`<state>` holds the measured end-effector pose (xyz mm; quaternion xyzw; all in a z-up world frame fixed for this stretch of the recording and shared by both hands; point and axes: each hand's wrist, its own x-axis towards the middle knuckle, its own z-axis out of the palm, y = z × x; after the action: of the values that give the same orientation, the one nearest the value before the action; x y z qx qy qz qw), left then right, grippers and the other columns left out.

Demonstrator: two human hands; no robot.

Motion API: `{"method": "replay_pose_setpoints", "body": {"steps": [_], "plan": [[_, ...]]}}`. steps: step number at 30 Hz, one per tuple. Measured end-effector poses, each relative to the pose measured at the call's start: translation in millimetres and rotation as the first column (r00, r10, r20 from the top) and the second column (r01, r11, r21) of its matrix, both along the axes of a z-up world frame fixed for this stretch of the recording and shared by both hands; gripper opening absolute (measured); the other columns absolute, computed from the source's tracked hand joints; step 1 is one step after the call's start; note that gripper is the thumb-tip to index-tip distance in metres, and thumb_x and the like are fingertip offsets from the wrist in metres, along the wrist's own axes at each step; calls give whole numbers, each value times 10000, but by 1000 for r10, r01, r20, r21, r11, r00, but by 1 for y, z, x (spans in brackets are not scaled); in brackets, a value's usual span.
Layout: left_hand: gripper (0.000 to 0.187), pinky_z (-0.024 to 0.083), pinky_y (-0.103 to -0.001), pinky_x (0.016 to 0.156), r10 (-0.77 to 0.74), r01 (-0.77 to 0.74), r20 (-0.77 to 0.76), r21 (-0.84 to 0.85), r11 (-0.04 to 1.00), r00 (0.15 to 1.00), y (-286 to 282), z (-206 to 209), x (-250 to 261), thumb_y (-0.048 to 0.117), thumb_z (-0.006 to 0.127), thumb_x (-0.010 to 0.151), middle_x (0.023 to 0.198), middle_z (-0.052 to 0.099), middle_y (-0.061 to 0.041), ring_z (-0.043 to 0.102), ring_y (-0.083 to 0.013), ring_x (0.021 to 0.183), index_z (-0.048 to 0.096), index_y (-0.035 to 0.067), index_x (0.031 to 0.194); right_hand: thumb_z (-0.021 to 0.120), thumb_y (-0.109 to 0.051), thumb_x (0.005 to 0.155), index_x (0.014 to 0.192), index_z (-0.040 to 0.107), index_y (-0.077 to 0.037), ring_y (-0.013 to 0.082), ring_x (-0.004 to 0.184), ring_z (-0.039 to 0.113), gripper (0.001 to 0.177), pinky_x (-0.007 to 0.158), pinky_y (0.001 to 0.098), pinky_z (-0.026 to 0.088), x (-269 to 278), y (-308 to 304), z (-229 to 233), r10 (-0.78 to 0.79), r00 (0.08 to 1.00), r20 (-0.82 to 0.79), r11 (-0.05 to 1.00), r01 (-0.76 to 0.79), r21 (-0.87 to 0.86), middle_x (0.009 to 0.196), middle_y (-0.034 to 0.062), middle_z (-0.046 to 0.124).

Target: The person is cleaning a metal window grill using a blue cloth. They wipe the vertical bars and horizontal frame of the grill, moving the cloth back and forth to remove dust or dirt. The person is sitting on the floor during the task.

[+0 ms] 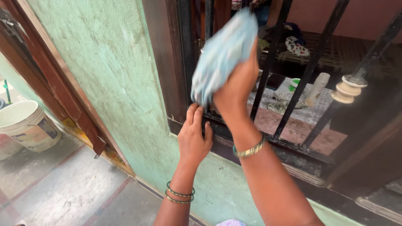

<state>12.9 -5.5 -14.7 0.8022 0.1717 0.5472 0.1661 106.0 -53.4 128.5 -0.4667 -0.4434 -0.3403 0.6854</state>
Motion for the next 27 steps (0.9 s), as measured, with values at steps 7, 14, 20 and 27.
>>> {"method": "replay_pose_setpoints", "body": {"steps": [7, 14, 20, 27], "plan": [[453, 542, -460, 841, -24, 24, -43, -11, 1000, 999, -6, 8, -8, 35, 696, 784, 1486, 524, -161, 665, -414, 1031, 615, 34, 1229, 802, -184, 904, 1461, 390, 71, 310, 1136, 718, 738, 992, 381, 562, -12, -17, -57, -17, 1000, -12, 990, 15, -140, 1200, 183, 692], [611, 548, -436, 812, -42, 47, -81, 61, 997, 996, -17, 21, -25, 10, 787, 673, 1387, 560, -134, 668, -384, 971, 605, 40, 1255, 697, -120, 946, 1475, 404, 88, 398, 1282, 554, 639, 1154, 453, 468, -33, -36, -97, -224, 974, -19, 932, 209, -295, 1382, 263, 491], [654, 545, -446, 860, -11, 14, -66, 44, 999, 998, -4, 4, -12, 94, 757, 737, 1200, 601, -154, 656, -404, 1027, 545, 38, 1353, 315, 7, 1064, 1470, 348, 110, 425, 1425, 467, 420, 1213, 456, 411, -48, -27, -49, 186, 982, 18, 970, -181, -165, 1531, 284, 386], [421, 556, -445, 827, 0, -3, 45, 65, 998, 999, -7, 12, -6, 46, 636, 871, 1354, 585, -154, 665, -388, 1042, 567, 15, 1285, 664, 44, 874, 1289, 483, 25, 487, 1156, 635, 453, 977, 514, 518, -6, 62, 75, -259, 965, -36, 939, 243, -243, 1258, 254, 658]]}}
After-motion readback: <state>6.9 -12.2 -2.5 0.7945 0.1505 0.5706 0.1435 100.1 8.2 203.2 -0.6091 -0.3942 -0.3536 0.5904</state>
